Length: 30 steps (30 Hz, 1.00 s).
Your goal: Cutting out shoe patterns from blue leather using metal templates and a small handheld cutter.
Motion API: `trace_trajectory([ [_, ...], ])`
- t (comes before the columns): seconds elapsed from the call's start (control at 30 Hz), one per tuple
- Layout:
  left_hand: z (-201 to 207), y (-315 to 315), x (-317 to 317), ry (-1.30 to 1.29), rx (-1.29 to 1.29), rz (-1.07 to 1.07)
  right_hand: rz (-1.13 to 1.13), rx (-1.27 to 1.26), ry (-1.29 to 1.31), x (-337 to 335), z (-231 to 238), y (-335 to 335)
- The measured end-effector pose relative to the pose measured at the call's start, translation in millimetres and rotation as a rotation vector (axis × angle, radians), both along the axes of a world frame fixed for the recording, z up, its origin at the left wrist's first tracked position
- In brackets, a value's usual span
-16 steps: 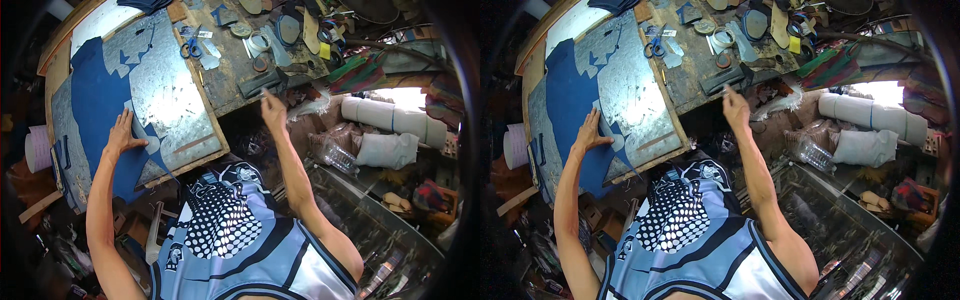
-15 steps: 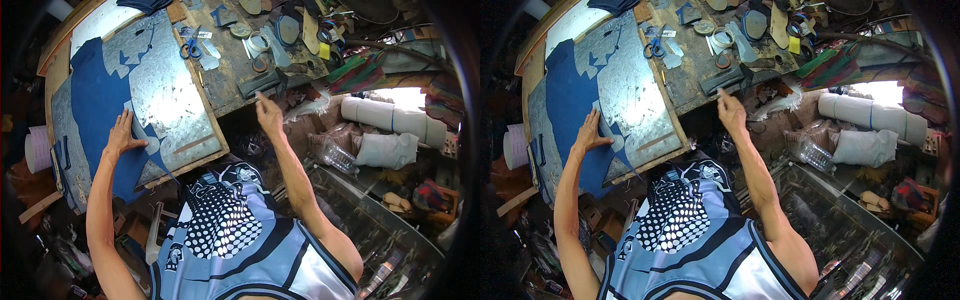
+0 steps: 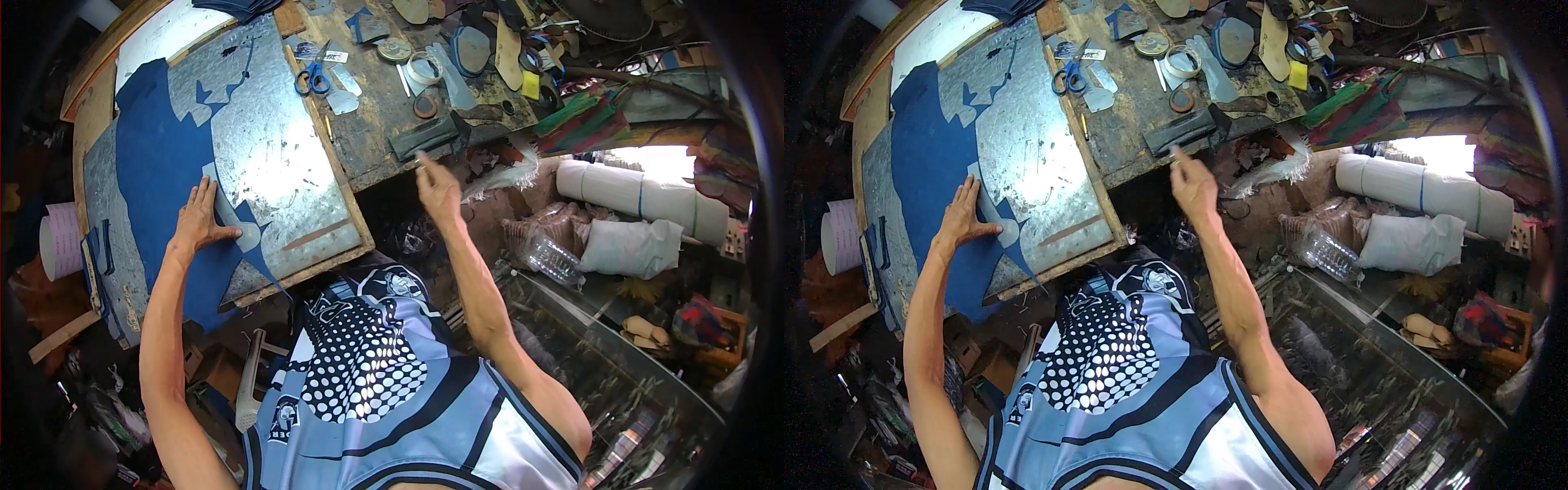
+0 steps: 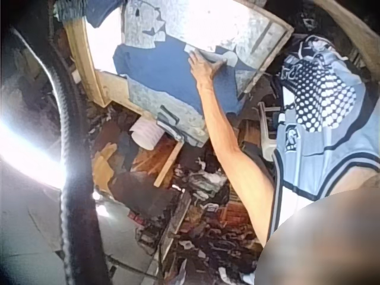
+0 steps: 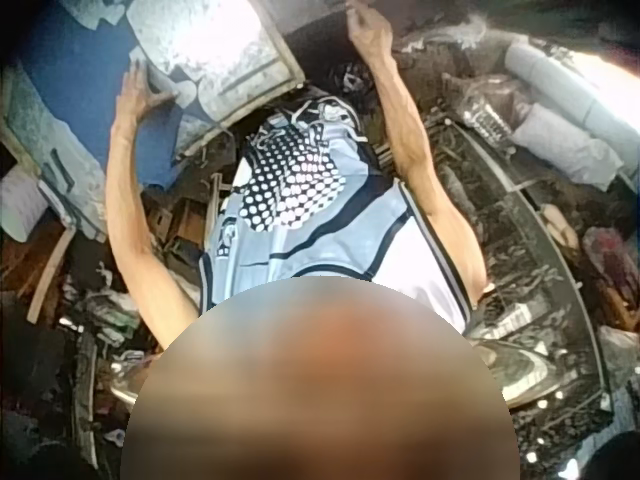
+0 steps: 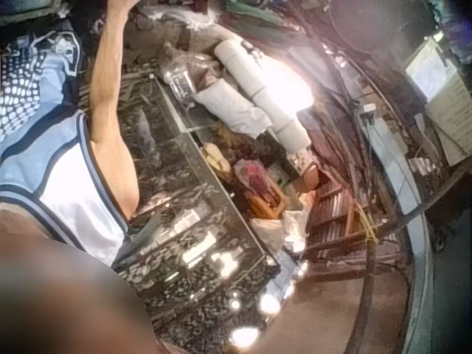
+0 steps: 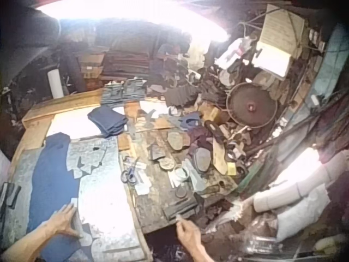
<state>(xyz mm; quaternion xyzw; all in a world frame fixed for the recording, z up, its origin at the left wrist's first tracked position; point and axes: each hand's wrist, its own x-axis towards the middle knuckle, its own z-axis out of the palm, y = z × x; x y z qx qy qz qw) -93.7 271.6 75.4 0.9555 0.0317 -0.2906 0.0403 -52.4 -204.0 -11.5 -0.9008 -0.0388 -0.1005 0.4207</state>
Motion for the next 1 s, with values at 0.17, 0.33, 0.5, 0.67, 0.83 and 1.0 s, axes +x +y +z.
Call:
trace_trajectory([
  [0.17, -3, 2, -2, -0.002, -0.004, -0.001, 0.009, -0.067, 0.048, 0, 11, 1],
  [0.33, -1, -1, 1, 0.01, -0.003, 0.004, -0.076, 0.051, -0.037, 14, 0, -11],
  [0.5, -5, 3, -1, -0.009, -0.018, 0.006, -0.076, 0.033, -0.108, 17, -9, -14],
  [0.67, 0, -2, 1, 0.014, 0.009, 0.016, 0.021, -0.096, 0.089, 1, 14, -1],
  [0.83, -2, -1, -1, 0.014, 0.015, 0.004, 0.001, -0.073, 0.07, -1, 10, 3],
  [1.0, -3, 0, -1, 0.002, -0.005, 0.001, -0.141, 0.011, -0.076, 15, 11, -9],
])
